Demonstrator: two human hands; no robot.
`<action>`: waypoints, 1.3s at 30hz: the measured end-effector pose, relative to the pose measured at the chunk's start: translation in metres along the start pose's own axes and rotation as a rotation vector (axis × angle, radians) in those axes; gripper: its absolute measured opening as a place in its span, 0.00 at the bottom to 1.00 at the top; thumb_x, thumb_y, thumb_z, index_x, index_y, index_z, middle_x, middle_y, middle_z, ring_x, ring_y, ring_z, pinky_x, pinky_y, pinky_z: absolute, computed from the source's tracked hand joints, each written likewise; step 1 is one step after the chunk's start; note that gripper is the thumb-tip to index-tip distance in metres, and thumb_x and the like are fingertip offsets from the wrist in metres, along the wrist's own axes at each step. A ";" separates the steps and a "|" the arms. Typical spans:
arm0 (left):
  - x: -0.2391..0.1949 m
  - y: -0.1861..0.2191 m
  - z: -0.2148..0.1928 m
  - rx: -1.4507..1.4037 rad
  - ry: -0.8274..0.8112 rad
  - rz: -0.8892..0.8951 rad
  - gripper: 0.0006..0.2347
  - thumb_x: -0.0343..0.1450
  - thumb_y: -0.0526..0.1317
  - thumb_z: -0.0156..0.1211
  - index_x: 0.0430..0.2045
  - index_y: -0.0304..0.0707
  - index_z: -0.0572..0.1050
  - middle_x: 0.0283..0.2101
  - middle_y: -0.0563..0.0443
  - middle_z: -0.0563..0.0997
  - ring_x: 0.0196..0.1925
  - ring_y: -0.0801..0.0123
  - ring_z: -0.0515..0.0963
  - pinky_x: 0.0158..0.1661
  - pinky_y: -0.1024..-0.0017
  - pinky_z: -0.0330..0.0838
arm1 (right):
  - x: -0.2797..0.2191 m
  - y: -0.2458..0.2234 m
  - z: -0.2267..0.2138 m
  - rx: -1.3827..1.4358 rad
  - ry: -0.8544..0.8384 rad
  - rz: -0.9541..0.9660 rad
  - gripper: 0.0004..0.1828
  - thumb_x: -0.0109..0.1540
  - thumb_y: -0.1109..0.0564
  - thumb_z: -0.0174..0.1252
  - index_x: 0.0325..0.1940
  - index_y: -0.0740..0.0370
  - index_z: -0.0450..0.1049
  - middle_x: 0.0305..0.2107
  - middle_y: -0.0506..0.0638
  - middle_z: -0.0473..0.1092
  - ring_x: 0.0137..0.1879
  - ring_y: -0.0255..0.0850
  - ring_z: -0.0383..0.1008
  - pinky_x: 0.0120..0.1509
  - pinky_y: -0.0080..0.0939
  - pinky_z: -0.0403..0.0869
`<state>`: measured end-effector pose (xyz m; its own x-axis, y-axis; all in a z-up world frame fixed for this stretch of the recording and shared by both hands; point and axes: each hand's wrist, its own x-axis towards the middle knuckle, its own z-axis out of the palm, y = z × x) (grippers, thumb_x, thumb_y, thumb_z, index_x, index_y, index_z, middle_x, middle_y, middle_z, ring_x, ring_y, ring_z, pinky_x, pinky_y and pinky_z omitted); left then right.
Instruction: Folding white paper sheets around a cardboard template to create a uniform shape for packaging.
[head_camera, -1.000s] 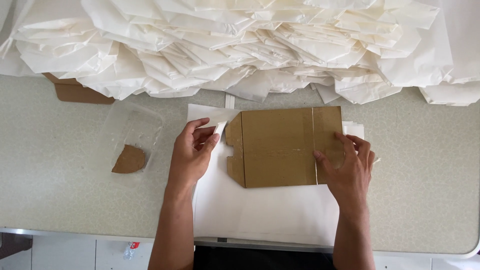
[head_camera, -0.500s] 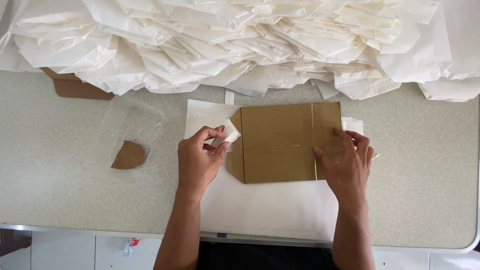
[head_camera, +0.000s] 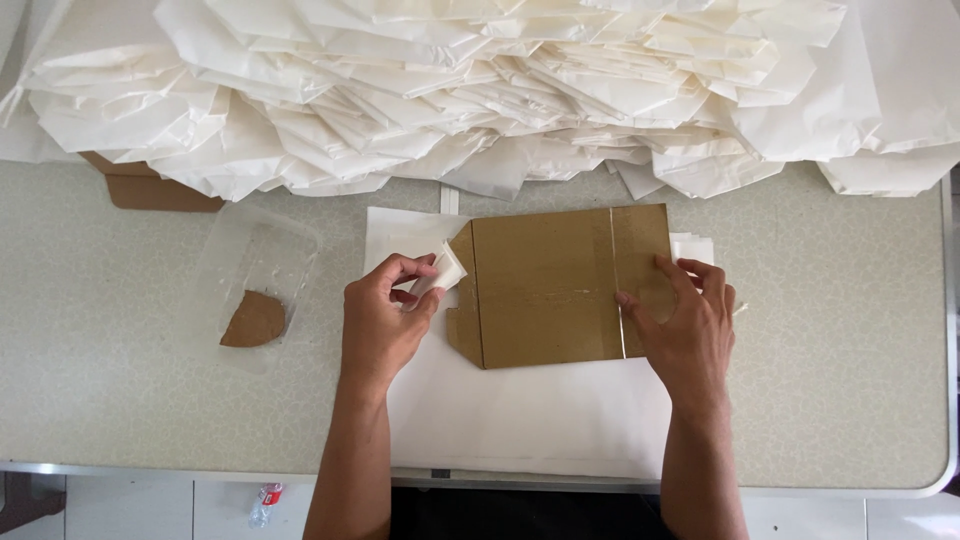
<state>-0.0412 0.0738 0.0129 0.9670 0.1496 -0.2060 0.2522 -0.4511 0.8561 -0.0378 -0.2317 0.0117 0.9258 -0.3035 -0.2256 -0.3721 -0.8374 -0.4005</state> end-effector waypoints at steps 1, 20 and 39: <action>0.000 0.003 -0.001 0.001 -0.002 0.004 0.10 0.65 0.31 0.69 0.38 0.32 0.80 0.52 0.35 0.83 0.55 0.40 0.82 0.44 0.60 0.80 | 0.001 0.002 0.000 0.002 0.003 0.002 0.37 0.57 0.35 0.70 0.65 0.53 0.76 0.57 0.55 0.65 0.66 0.51 0.65 0.62 0.60 0.73; 0.028 0.010 0.060 0.609 -0.107 0.334 0.30 0.61 0.50 0.77 0.56 0.43 0.73 0.60 0.41 0.72 0.68 0.42 0.66 0.59 0.44 0.62 | -0.001 -0.009 -0.009 -0.054 -0.076 -0.011 0.44 0.55 0.29 0.67 0.68 0.55 0.72 0.61 0.54 0.65 0.68 0.49 0.66 0.61 0.56 0.76; 0.023 0.049 0.040 0.413 -0.095 0.218 0.31 0.56 0.49 0.83 0.46 0.37 0.67 0.43 0.45 0.77 0.46 0.54 0.82 0.50 0.57 0.67 | 0.031 0.031 -0.006 0.867 0.035 -0.197 0.24 0.66 0.69 0.57 0.67 0.74 0.66 0.39 0.49 0.58 0.46 0.43 0.73 0.52 0.47 0.78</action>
<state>-0.0052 0.0198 0.0307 0.9931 -0.0598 -0.1013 0.0172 -0.7781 0.6279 -0.0207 -0.2699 -0.0025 0.9746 -0.2159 -0.0598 -0.1126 -0.2415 -0.9639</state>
